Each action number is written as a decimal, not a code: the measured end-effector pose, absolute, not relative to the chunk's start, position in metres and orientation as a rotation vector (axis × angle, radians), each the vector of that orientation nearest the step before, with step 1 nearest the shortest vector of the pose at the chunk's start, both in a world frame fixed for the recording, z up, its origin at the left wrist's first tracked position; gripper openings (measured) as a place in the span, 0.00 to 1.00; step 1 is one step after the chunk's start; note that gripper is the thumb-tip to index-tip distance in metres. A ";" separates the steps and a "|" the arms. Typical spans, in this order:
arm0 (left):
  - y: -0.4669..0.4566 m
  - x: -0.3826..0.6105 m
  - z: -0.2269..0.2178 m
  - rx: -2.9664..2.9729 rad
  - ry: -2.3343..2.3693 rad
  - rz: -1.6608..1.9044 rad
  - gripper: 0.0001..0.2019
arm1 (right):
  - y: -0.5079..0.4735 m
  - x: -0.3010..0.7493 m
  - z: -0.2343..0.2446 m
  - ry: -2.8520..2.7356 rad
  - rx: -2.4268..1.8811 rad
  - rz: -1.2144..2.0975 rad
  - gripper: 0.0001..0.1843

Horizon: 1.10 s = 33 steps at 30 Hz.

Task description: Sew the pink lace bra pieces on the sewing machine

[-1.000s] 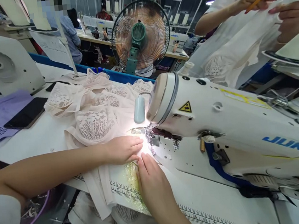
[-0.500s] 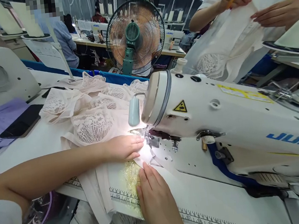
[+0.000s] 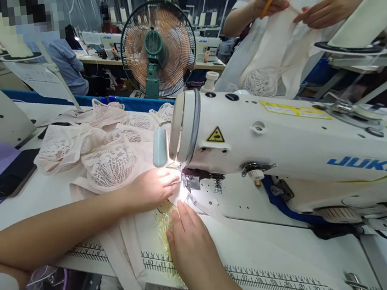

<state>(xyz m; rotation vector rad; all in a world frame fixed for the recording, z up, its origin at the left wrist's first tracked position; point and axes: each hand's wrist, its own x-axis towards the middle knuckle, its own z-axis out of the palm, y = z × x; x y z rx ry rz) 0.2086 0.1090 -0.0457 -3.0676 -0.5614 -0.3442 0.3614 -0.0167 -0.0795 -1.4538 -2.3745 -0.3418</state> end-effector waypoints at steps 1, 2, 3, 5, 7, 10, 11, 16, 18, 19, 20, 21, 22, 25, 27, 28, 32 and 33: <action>0.099 0.207 -0.046 -3.052 -0.622 -0.351 0.12 | -0.015 0.361 -0.079 -2.382 -1.454 -0.328 0.22; 0.089 0.205 -0.047 -3.041 -0.692 -0.351 0.12 | -0.014 0.360 -0.079 -2.389 -1.451 -0.316 0.22; 0.080 0.203 -0.048 -3.033 -0.757 -0.346 0.12 | -0.013 0.359 -0.078 -2.393 -1.449 -0.304 0.23; 0.068 0.197 -0.052 -3.032 -0.806 -0.322 0.11 | -0.012 0.358 -0.078 -2.385 -1.443 -0.298 0.23; 0.065 0.193 -0.054 -3.048 -0.722 -0.306 0.11 | -0.011 0.357 -0.079 -2.362 -1.436 -0.320 0.22; 0.074 0.188 -0.053 -3.072 -0.539 -0.353 0.12 | -0.011 0.356 -0.081 -2.341 -1.416 -0.362 0.22; 0.078 0.186 -0.052 -3.082 -0.503 -0.373 0.12 | -0.011 0.356 -0.082 -2.337 -1.413 -0.366 0.22; 0.094 0.182 -0.045 -3.197 -0.431 -0.312 0.11 | -0.011 0.356 -0.082 -2.301 -1.434 -0.295 0.20; 0.099 0.180 -0.043 -3.224 -0.408 -0.263 0.12 | -0.011 0.357 -0.081 -2.292 -1.449 -0.247 0.19; 0.101 0.179 -0.042 -3.228 -0.393 -0.245 0.13 | -0.011 0.358 -0.081 -2.290 -1.457 -0.228 0.19; 0.103 0.179 -0.042 -3.229 -0.375 -0.232 0.13 | -0.011 0.358 -0.081 -2.289 -1.463 -0.215 0.19; 0.105 0.179 -0.041 -3.230 -0.363 -0.217 0.14 | -0.011 0.358 -0.081 -2.288 -1.466 -0.207 0.19; 0.107 0.179 -0.041 -3.235 -0.355 -0.199 0.14 | -0.011 0.359 -0.081 -2.285 -1.465 -0.206 0.19; 0.112 0.180 -0.039 -3.252 -0.360 -0.150 0.14 | -0.011 0.359 -0.082 -2.268 -1.461 -0.217 0.19; 0.115 0.182 -0.037 -3.251 -0.375 -0.126 0.14 | -0.011 0.359 -0.083 -2.258 -1.456 -0.232 0.18; 0.116 0.183 -0.036 -3.247 -0.382 -0.114 0.14 | -0.011 0.358 -0.083 -2.256 -1.455 -0.237 0.18; 0.122 0.185 -0.034 -3.230 -0.398 -0.069 0.13 | -0.011 0.358 -0.084 -2.262 -1.463 -0.238 0.19; 0.123 0.185 -0.034 -3.228 -0.404 -0.063 0.13 | -0.011 0.358 -0.084 -2.260 -1.463 -0.235 0.19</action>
